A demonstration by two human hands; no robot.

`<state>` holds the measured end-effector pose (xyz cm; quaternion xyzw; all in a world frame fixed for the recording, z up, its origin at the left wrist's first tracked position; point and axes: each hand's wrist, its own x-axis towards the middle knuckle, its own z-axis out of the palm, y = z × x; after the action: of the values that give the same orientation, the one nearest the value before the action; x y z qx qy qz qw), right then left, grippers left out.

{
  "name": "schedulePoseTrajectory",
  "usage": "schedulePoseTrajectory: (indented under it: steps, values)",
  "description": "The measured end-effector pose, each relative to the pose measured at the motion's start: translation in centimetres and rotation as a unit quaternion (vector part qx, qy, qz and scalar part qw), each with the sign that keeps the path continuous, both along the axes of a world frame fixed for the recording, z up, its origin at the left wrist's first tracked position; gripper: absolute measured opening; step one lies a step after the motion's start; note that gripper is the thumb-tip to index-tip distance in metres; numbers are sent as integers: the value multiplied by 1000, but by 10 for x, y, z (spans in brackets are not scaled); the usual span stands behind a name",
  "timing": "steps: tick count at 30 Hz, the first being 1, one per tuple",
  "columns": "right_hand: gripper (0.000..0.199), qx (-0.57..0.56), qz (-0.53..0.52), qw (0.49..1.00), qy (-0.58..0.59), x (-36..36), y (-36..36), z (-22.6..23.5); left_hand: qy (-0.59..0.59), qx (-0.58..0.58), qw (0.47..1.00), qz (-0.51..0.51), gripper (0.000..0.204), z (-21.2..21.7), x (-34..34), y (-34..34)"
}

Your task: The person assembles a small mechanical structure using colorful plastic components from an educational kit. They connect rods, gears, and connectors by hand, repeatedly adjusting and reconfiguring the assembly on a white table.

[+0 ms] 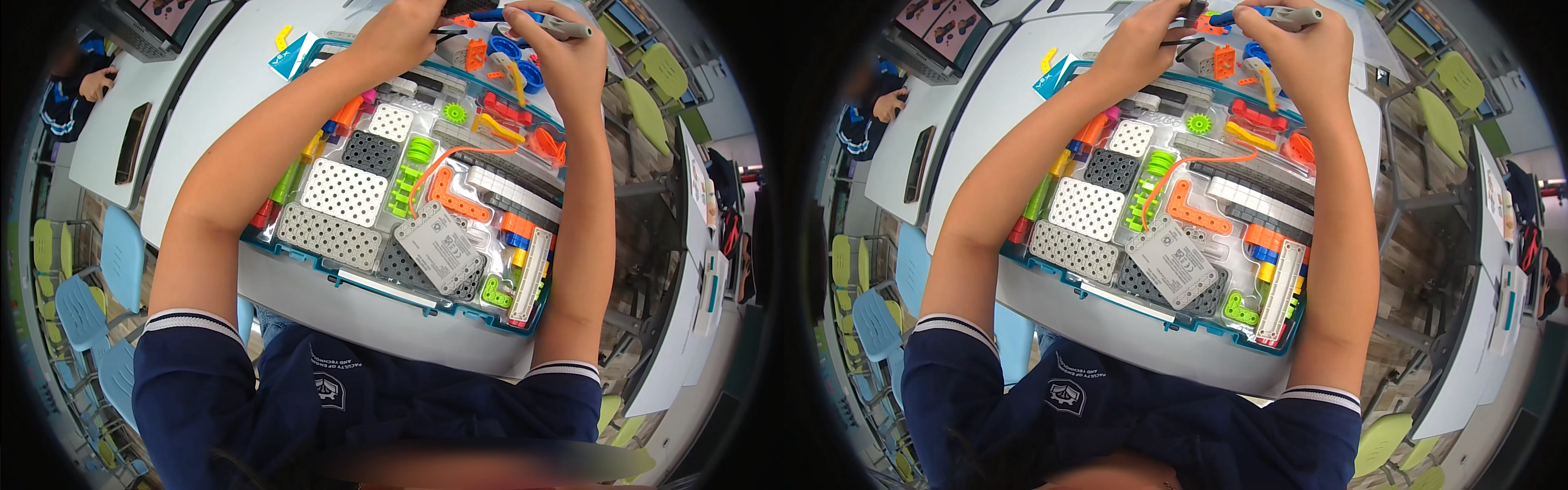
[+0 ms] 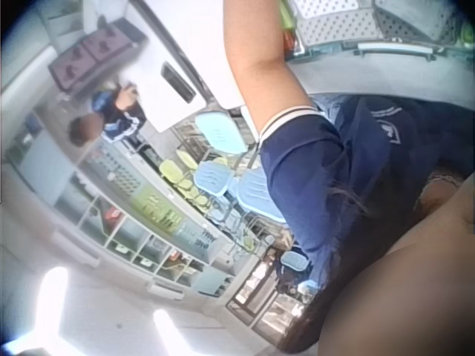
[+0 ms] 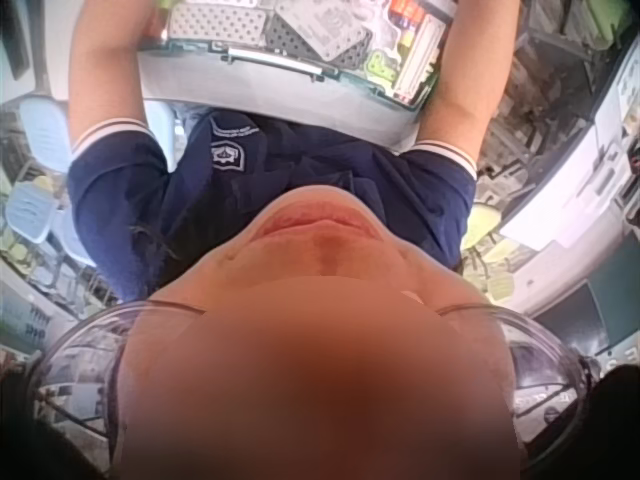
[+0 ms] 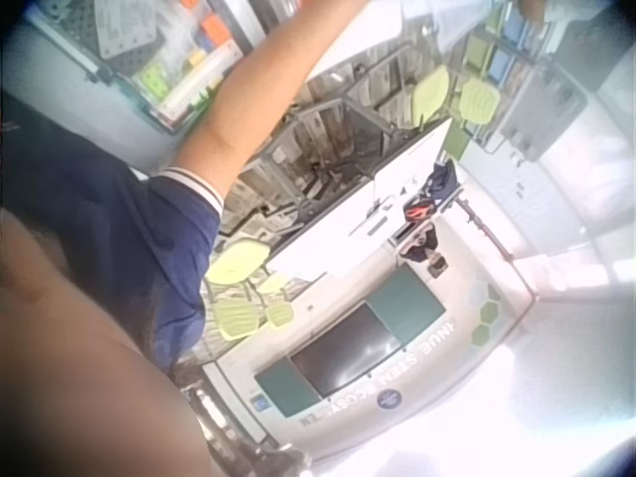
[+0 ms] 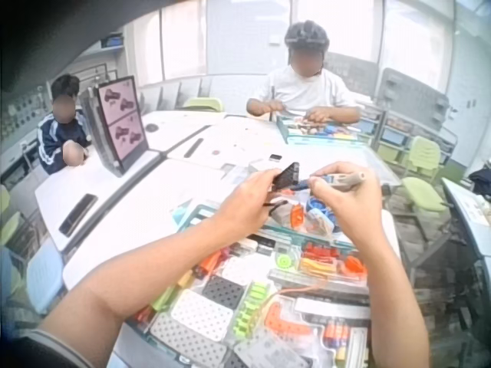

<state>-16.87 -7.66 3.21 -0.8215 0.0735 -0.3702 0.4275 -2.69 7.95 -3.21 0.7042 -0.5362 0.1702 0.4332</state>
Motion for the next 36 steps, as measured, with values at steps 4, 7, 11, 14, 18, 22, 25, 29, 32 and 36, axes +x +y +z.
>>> schedulePoseTrajectory:
  steps: [4,7,11,14,18,22,25,29,32,36]
  values:
    - [18,77,11,997,-26,9,-1,1,143,-60,985,-76,43,-4,15,-5]
    - [17,163,-24,986,4,8,-7,2,163,-81,980,-78,39,-7,27,-8]
    - [13,199,-6,977,-82,9,-23,-2,125,-62,989,-56,37,-11,31,-8]
    - [11,155,35,975,-154,9,-43,0,106,-70,990,-62,38,-11,29,-8]
    - [13,169,39,973,-153,10,-48,-2,144,-61,985,-68,38,-8,28,-7]
    - [12,195,53,974,-104,14,-28,-10,132,-4,990,-48,40,-6,30,-7]
    - [15,190,37,981,-32,13,-21,-9,200,-62,973,-94,39,-7,30,-8]
    - [18,194,39,980,-18,10,-18,-7,251,-93,957,-111,40,-7,27,-10]
    - [17,184,64,981,-8,11,-16,-8,248,-78,959,-118,44,-5,24,-10]
    - [16,176,103,979,-18,12,-11,-8,144,-42,986,-75,44,-1,19,-7]
